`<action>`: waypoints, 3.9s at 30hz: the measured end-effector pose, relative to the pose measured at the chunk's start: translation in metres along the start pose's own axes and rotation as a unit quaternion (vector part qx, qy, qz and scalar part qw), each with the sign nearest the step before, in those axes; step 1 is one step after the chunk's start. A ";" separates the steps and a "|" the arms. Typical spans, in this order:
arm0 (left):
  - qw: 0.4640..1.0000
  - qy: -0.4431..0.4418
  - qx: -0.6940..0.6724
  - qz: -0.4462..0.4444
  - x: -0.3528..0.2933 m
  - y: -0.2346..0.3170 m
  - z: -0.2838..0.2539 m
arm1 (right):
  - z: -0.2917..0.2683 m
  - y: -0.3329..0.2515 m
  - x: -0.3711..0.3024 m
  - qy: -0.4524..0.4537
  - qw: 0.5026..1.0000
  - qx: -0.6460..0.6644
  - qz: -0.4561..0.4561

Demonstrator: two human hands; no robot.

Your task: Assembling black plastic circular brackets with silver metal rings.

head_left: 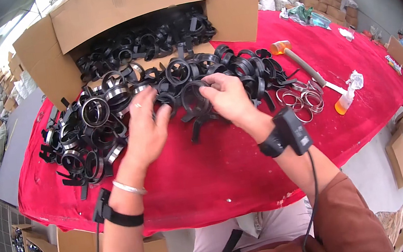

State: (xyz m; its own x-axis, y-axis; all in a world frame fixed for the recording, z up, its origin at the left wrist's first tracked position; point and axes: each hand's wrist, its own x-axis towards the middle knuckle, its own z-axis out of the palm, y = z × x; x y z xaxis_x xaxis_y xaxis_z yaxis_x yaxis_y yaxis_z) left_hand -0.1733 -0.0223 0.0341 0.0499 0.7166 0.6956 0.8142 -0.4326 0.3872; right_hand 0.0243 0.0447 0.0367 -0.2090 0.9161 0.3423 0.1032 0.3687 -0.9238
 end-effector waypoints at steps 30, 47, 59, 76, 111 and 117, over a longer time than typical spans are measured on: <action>0.646 -0.181 -0.590 -0.448 -0.131 0.139 0.009 | -0.219 0.058 -0.135 0.078 0.820 -0.530 -0.203; 0.599 -0.173 -0.637 -0.453 -0.137 0.158 0.018 | -0.222 0.035 -0.166 0.054 0.940 -0.307 -0.136; 0.574 -0.179 -0.654 -0.459 -0.144 0.163 0.019 | -0.207 0.024 -0.169 0.002 0.855 -0.515 0.066; 0.492 -0.162 -0.704 -0.486 -0.144 0.181 0.026 | -0.233 0.001 -0.115 -0.447 0.754 -0.481 0.016; 0.583 -0.185 -0.666 -0.428 -0.137 0.179 0.042 | -0.166 -0.048 -0.160 -0.292 0.890 -0.308 -0.165; 0.602 -0.184 -0.661 -0.407 -0.132 0.181 0.034 | -0.132 -0.047 -0.155 -0.323 0.868 -0.314 -0.209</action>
State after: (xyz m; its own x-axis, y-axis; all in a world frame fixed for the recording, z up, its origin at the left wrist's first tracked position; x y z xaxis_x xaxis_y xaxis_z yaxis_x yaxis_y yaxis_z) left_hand -0.0126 -0.1765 -0.0083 0.2694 0.9530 -0.1386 -0.5058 0.2625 0.8217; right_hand 0.1804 -0.0941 0.0500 -0.8368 0.4765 0.2697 0.3541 0.8466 -0.3973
